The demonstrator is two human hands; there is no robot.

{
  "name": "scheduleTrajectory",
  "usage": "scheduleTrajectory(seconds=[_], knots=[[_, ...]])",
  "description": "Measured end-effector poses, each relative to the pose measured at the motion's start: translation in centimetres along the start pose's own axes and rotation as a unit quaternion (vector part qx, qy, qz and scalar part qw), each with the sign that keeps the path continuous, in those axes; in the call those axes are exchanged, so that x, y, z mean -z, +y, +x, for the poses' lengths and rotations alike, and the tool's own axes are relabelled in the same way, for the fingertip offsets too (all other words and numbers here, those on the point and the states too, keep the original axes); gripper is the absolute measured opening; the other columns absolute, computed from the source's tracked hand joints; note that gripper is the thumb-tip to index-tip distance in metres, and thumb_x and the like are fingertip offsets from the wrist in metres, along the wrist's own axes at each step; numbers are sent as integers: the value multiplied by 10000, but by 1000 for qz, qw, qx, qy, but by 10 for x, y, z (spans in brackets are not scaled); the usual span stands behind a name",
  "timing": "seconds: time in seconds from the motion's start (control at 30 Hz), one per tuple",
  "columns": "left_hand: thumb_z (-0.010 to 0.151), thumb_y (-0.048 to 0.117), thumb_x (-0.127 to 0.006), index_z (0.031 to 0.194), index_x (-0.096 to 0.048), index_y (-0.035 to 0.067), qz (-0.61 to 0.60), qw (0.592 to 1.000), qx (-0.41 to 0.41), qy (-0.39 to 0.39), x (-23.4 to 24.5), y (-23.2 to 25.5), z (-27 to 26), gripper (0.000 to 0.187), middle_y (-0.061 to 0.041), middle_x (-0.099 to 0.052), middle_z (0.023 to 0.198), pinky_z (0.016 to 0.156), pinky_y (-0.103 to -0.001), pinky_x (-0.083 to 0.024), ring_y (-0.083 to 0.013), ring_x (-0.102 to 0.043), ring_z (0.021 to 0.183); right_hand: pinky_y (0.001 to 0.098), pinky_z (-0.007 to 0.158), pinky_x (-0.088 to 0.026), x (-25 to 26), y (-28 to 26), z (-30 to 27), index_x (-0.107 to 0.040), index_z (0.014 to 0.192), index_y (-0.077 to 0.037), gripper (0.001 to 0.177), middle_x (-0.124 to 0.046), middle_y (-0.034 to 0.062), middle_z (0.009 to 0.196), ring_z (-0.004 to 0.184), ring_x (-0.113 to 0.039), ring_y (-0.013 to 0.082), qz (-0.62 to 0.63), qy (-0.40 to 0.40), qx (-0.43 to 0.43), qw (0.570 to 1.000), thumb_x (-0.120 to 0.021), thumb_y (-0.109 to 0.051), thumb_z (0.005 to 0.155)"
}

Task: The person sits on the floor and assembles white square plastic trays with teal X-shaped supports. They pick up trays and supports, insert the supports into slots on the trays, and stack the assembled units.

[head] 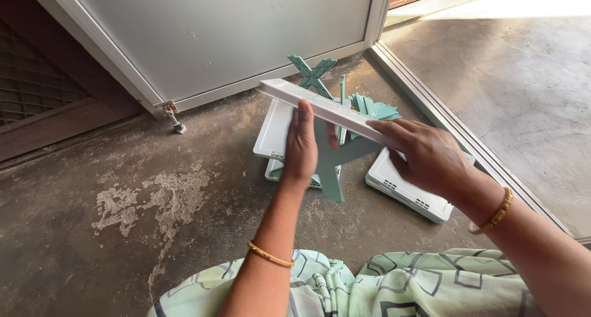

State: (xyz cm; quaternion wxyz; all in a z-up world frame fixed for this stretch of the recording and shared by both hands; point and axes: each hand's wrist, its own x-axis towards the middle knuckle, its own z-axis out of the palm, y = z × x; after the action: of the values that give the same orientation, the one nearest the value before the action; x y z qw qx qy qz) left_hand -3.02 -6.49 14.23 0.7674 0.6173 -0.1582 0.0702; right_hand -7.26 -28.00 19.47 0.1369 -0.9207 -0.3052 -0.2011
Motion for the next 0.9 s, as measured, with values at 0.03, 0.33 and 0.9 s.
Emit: scheduleTrajectory(seconds=[0.03, 0.33, 0.9], knots=[[980, 741, -276, 1100, -572, 51, -27, 999, 19, -3, -4, -3, -3, 760, -11, -626, 834, 659, -273, -580, -93, -653, 726, 337, 652, -615, 1, -3, 1, -625, 1319, -35, 509, -760, 113, 1039, 815, -753, 249, 5, 21, 24, 999, -668, -108, 817], [1080, 446, -350, 1429, -480, 60, -249, 965, 72, -46, -33, -33, -17, 536, -85, -555, 1344, 1111, -332, -405, -161, -513, 1300, 356, 692, -618, -15, -16, 27, -575, 1340, -3, 408, -745, 127, 1028, 868, -753, 269, -57, 118, 87, 988, -665, -207, 998], [1054, 513, -498, 1169, -605, 87, -11, 1000, 8, -19, -45, -34, 2, 454, 2, -659, 787, 635, -273, -540, -115, -662, 695, 320, 455, -467, -59, 9, 31, -633, 1083, -44, 151, -661, 56, 669, 542, -630, 140, 11, 196, -118, 973, -585, -180, 1130]])
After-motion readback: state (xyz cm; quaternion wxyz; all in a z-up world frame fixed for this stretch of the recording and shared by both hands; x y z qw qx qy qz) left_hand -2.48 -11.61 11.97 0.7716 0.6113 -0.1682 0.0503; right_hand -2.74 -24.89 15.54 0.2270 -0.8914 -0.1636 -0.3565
